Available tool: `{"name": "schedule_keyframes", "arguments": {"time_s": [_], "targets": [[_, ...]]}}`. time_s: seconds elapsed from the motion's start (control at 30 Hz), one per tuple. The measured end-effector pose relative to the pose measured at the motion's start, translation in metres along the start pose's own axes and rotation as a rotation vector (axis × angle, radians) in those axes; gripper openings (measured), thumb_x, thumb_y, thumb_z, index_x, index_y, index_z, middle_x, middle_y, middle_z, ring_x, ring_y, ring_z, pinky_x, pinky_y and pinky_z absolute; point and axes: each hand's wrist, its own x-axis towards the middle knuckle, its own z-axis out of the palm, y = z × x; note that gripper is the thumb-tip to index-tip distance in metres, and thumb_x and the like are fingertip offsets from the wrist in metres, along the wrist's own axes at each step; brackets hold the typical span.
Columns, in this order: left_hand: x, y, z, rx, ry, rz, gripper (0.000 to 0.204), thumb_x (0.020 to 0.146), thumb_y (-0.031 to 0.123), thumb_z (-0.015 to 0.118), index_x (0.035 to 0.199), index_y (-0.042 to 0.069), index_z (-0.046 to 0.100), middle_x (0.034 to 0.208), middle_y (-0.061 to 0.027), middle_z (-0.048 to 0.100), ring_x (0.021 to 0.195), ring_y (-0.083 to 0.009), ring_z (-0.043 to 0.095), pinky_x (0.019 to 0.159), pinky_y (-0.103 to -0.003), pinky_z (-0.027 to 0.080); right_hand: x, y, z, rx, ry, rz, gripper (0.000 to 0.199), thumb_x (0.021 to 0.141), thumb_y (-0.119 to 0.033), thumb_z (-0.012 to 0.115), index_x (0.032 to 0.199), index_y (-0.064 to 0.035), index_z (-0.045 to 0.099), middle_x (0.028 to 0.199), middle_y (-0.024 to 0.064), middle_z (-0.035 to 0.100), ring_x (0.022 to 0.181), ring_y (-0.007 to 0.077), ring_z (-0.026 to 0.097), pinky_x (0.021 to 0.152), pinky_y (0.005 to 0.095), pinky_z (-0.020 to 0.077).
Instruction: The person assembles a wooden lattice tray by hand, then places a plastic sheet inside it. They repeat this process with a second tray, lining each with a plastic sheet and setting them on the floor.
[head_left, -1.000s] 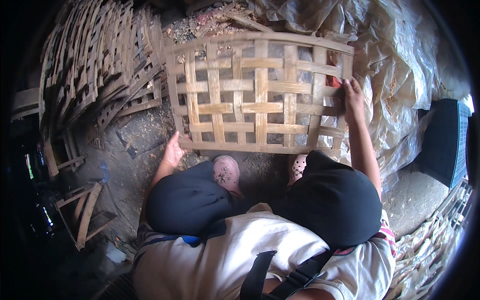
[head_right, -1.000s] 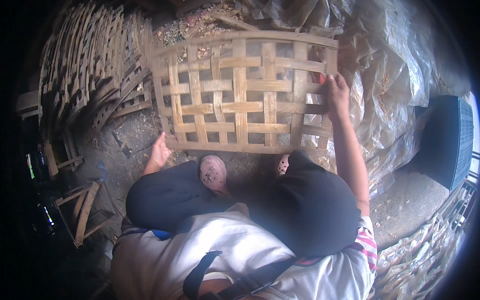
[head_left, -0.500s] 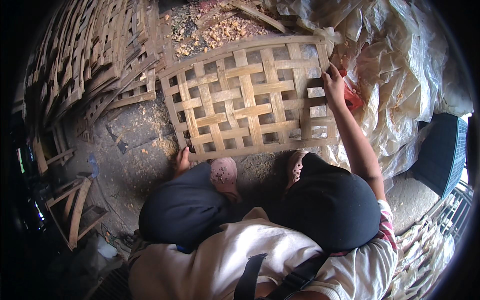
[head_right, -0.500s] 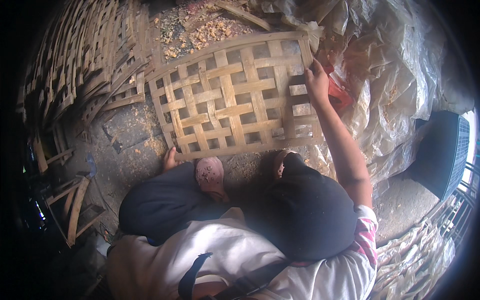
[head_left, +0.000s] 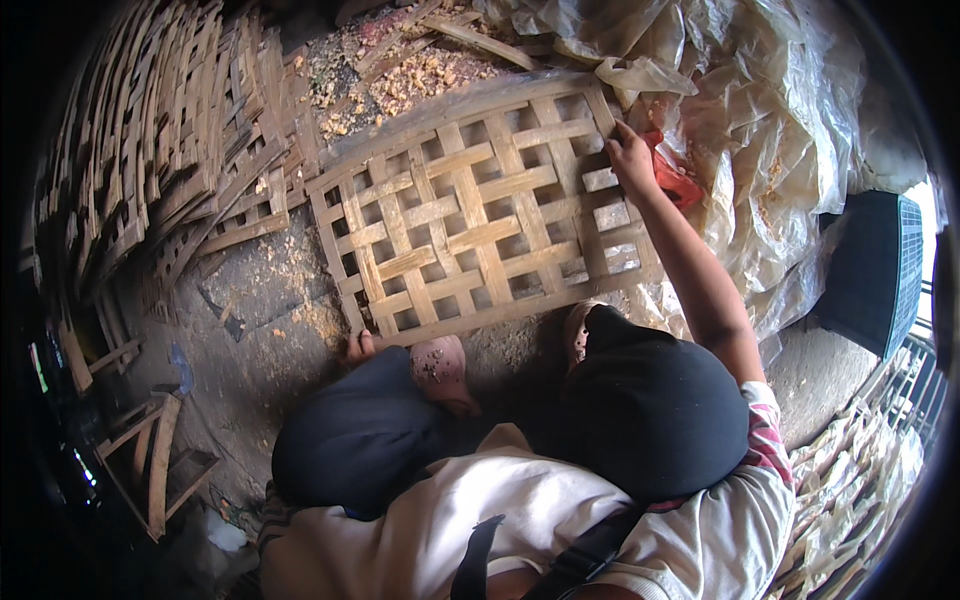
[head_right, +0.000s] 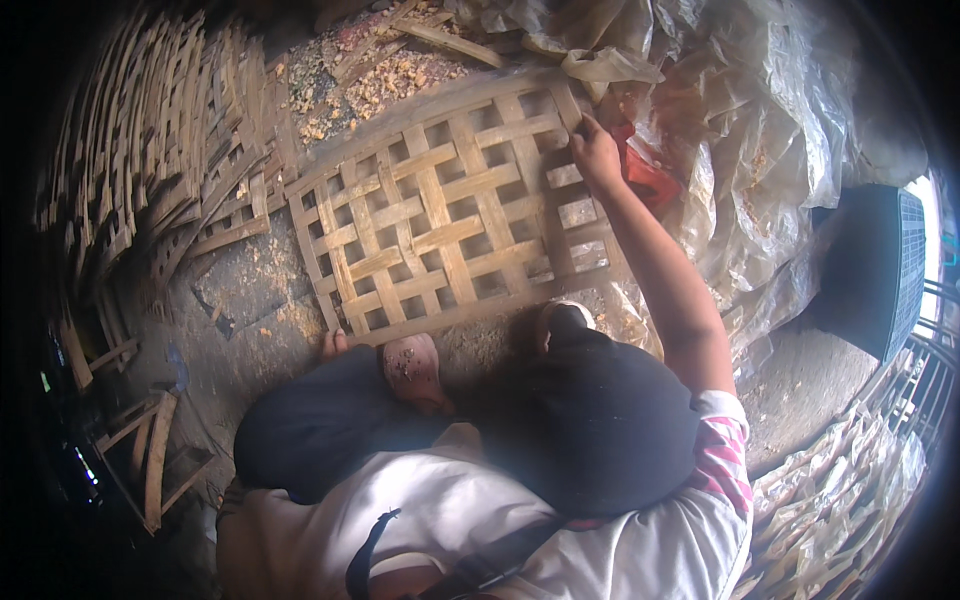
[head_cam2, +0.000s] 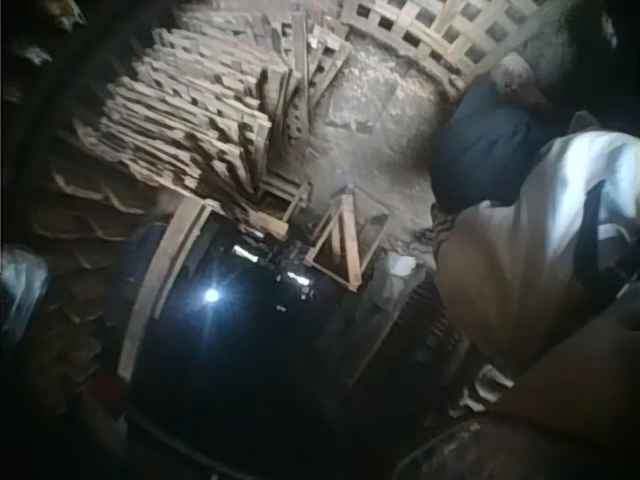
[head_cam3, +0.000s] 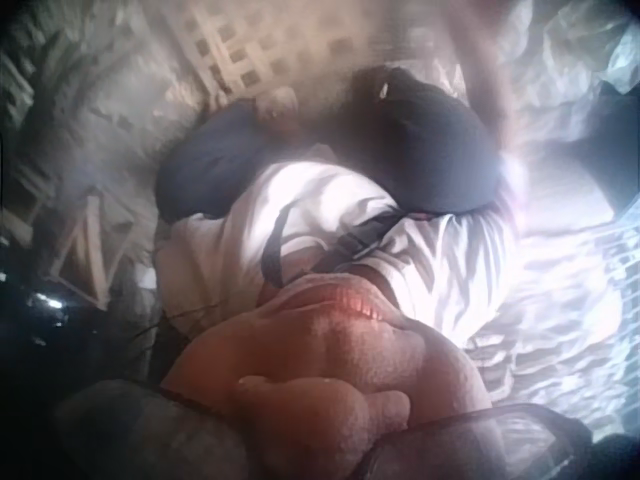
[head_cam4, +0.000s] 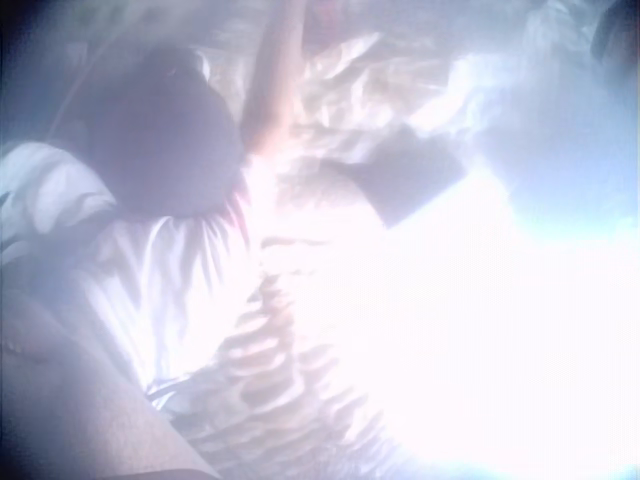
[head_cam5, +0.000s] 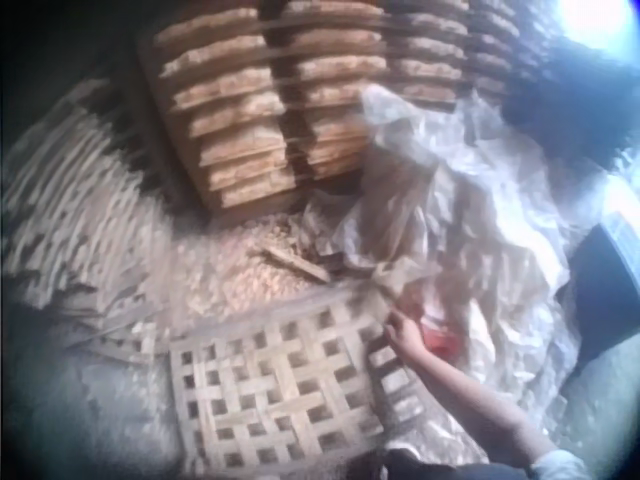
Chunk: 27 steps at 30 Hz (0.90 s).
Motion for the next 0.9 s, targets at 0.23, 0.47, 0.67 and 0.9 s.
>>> {"name": "schedule_keyframes", "arguments": {"time_s": [0.23, 0.47, 0.67, 0.9], "targets": [[0.041, 0.081, 0.029, 0.162, -0.199, -0.504, 0.062, 0.098, 0.045, 0.045, 0.140, -0.002, 0.045, 0.134, -0.0303, 0.053, 0.125, -0.0463, 0.048, 0.106, -0.048, 0.038, 0.027, 0.037, -0.011, -0.219, -0.059, 0.002, 0.069, 0.089, -0.019, 0.067, 0.150, -0.0090, 0.036, 0.108, 0.0259, 0.067, 0.101, 0.0366, 0.067, 0.089, 0.0404, 0.0513], [0.043, 0.076, 0.024, 0.266, -0.239, -0.410, 0.066, 0.098, 0.047, 0.045, 0.139, -0.005, 0.045, 0.130, -0.0310, 0.057, 0.121, -0.0455, 0.054, 0.103, -0.048, 0.042, 0.018, 0.020, -0.024, -0.335, 0.054, -0.197, 0.066, 0.083, -0.020, 0.070, 0.145, -0.0166, 0.046, 0.125, 0.0236, 0.054, 0.112, 0.0412, 0.056, 0.101, 0.0465, 0.0455], [0.037, 0.095, 0.018, 0.298, -0.283, -0.431, 0.066, 0.097, 0.049, 0.048, 0.138, -0.002, 0.048, 0.129, -0.0283, 0.059, 0.120, -0.0446, 0.056, 0.101, -0.046, 0.043, -0.055, 0.016, -0.052, -0.353, 0.450, -0.265, 0.039, 0.081, -0.016, 0.069, 0.120, -0.0153, 0.067, 0.118, 0.0125, 0.062, 0.114, 0.0342, 0.054, 0.096, 0.0470, 0.0437], [0.045, 0.086, 0.028, 0.129, -0.226, -0.477, 0.065, 0.095, 0.044, 0.051, 0.140, -0.003, 0.045, 0.136, -0.0274, 0.054, 0.124, -0.0418, 0.053, 0.104, -0.044, 0.041, -0.125, 0.099, -0.133, -0.957, 0.675, 0.112, 0.065, 0.085, -0.024, 0.067, 0.146, -0.0293, 0.044, 0.137, 0.0143, 0.053, 0.130, 0.0329, 0.047, 0.109, 0.0516, 0.0311]]}}
